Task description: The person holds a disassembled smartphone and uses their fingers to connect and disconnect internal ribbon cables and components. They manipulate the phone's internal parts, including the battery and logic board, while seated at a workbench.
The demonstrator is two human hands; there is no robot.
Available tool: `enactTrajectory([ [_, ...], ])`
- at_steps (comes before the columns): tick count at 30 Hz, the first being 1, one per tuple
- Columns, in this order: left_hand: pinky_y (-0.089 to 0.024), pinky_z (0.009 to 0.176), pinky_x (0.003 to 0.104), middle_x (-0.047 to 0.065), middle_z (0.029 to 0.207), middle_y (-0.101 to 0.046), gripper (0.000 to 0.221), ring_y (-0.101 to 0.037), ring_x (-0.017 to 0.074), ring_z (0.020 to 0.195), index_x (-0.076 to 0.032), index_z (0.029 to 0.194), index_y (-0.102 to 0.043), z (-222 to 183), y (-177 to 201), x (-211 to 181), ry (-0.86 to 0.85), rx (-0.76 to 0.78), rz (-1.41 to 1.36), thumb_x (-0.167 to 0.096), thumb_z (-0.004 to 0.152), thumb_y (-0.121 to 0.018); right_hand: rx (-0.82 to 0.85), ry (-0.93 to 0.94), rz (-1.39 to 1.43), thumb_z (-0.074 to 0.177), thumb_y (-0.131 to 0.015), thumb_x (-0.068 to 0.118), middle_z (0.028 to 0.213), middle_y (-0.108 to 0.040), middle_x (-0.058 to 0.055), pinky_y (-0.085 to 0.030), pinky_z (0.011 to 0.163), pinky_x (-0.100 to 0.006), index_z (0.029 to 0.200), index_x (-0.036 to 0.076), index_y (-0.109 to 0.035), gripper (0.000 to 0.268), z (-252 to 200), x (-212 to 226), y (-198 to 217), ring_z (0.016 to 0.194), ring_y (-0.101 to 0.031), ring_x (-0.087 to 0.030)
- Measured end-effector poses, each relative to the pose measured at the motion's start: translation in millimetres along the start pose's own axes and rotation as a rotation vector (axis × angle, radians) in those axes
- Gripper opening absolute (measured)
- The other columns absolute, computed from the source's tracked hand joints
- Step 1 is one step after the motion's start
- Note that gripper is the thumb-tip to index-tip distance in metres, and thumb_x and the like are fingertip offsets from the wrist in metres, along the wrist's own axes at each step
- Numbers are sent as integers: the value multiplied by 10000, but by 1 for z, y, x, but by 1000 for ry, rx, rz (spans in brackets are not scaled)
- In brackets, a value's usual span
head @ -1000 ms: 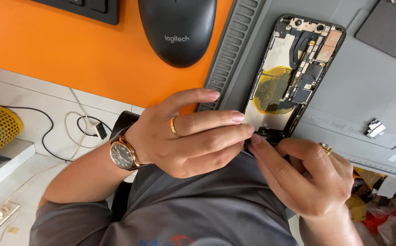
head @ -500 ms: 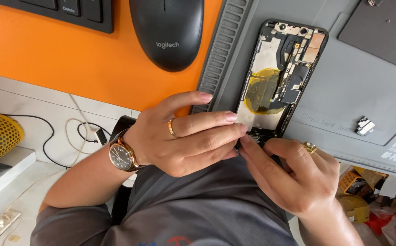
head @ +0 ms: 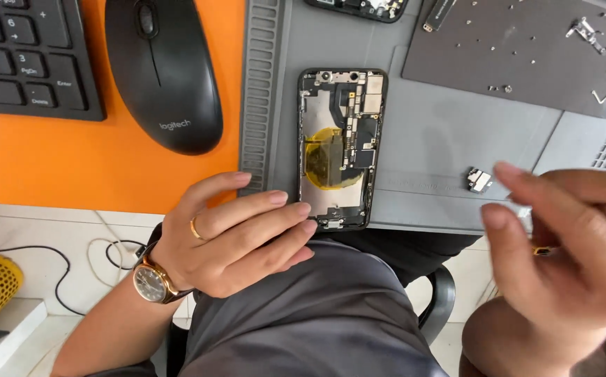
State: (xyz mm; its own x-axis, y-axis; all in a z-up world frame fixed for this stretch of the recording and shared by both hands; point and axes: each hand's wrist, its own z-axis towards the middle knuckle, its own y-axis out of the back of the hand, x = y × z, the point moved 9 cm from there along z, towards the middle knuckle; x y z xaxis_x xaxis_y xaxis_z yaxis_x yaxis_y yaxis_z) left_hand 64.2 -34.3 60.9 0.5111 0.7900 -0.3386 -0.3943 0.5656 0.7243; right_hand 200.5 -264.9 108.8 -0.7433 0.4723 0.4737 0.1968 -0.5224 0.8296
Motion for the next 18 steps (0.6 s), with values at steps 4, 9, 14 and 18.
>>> enactTrajectory([
  [4,-594,963,407,-62,1151,-808,194,-687,126,1104,-228,1124,-825,0,-1,1,19,-32,32,-384,1100,-713,256,-396,-3,1273,-624,-144,1242,-644,-287,-412,739,-330,1412,-178,-759,197,-5,-38,-2,742,-485,-223],
  [9,-598,956,431,-60,1144,-808,191,-670,138,1116,-229,1128,-821,-2,-3,2,27,-32,43,-367,1101,-692,386,-447,-79,1162,-815,-22,1251,-712,-209,-473,719,-332,1305,-75,-799,154,-9,-50,-17,689,-521,-193],
  [14,-604,986,481,-40,1201,-788,155,-665,142,1142,-217,1151,-822,-5,-3,3,41,-31,22,-316,1093,-718,434,-546,-4,1108,-844,-24,1276,-702,-204,-461,667,-304,1139,-49,-722,128,-22,-60,-23,596,-448,-171],
  [18,-574,1009,449,-53,1221,-802,271,-696,132,1145,-251,1170,-838,-3,-4,2,48,-23,86,-406,1139,-618,440,-661,65,1100,-816,15,1133,-665,-135,-417,673,-304,1141,-18,-724,105,-28,-55,-26,577,-473,-171],
])
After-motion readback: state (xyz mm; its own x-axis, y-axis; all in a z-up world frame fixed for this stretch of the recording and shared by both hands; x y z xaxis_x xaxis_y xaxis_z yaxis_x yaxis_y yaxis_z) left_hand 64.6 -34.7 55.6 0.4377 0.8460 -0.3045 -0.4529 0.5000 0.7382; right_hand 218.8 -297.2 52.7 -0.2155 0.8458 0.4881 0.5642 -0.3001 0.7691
